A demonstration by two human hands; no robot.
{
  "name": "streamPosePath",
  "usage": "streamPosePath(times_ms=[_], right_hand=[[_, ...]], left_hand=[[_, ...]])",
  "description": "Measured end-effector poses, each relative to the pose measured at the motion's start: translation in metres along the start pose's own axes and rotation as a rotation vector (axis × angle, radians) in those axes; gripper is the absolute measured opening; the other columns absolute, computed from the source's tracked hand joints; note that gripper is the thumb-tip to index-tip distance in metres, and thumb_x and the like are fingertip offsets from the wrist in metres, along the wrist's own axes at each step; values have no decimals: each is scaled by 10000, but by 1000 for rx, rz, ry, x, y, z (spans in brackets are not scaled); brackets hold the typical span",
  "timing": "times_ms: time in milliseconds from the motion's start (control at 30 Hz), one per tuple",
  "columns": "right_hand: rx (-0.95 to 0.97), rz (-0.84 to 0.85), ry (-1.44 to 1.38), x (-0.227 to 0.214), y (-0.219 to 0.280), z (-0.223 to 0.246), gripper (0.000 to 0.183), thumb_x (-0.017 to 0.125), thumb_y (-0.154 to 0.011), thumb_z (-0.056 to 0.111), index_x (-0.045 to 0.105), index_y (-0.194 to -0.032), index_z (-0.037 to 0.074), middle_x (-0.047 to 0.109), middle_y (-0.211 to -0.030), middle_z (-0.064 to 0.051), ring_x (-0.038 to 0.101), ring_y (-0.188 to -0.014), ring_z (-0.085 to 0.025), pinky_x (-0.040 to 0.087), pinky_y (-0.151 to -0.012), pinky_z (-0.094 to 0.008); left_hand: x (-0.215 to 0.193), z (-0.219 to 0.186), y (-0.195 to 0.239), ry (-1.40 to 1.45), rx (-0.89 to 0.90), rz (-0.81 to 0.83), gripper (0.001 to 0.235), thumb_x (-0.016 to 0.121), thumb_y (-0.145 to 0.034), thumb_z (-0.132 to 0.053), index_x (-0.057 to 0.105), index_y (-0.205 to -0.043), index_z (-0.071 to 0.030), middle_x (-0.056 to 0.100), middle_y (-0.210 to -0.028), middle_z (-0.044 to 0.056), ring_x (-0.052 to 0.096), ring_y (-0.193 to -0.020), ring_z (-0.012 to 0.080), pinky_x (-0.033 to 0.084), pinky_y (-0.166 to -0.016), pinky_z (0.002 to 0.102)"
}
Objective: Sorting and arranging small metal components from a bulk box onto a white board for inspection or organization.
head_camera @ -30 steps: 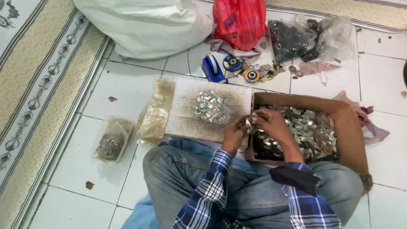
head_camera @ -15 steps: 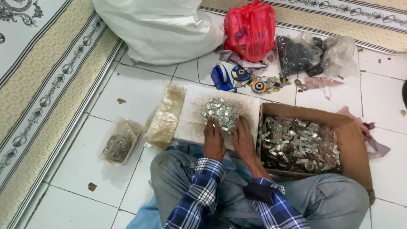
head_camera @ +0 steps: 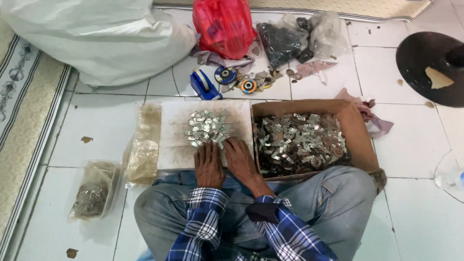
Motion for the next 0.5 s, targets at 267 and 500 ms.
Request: streamPosePath(times_ms=[267, 500], right_hand=[[247, 137, -388, -40, 4, -58, 346, 548, -1052, 175, 599, -1379, 75, 648, -1204, -214, 659, -1078, -454, 557, -891, -558], [627, 344, -176, -76, 22, -219, 228, 675, -977, 187, 744, -1182, 114, 761, -987, -172, 716, -979, -426, 576, -783, -550]], left_hand=[[1, -37, -18, 408, -142, 100, 775, 659, -716, -17, 474, -1467, -69, 341, -1599, 233, 393, -1419, 474, 361, -1148, 628], [48, -137, -45, 602, -25, 320, 596, 616, -789, 35, 528, -1356, -124, 604, -1227, 158, 675, -1090, 403, 591, -906, 472]])
Point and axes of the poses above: each hand's wrist, its own y-axis away from the middle knuckle, its own x-axis out of the palm, z = x × y, the point moved 1 cm from there along -y, towards the middle knuckle
